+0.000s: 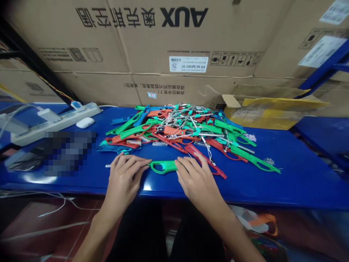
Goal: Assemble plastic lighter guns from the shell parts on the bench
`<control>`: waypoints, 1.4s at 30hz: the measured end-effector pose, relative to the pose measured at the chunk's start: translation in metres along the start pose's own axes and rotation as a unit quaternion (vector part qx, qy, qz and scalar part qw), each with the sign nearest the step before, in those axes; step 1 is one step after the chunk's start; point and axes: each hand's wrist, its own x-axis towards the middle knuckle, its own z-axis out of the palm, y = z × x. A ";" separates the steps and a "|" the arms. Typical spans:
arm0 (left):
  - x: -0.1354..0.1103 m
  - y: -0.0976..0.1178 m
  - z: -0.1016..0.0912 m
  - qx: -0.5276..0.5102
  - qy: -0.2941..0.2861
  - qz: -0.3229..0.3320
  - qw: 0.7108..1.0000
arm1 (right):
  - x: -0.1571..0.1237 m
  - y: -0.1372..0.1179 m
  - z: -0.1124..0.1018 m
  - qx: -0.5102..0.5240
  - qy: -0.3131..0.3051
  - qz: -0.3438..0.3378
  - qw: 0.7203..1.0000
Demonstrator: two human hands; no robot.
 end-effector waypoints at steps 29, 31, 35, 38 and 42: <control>0.001 -0.004 0.002 -0.042 -0.046 -0.024 0.998 | 0.001 0.014 -0.002 0.089 0.060 -0.023 0.994; 0.001 -0.003 0.002 -0.044 -0.045 -0.033 0.998 | -0.003 0.015 -0.002 0.114 0.113 -0.007 0.987; 0.001 -0.002 0.000 -0.052 -0.044 -0.038 0.997 | -0.005 0.014 -0.001 0.124 0.225 0.089 0.962; 0.000 0.001 -0.001 -0.052 -0.043 -0.030 0.997 | -0.004 0.016 0.001 0.161 0.299 0.211 0.916; 0.001 0.005 0.001 -0.046 -0.026 -0.034 0.998 | -0.006 0.021 0.005 0.233 0.374 0.343 0.829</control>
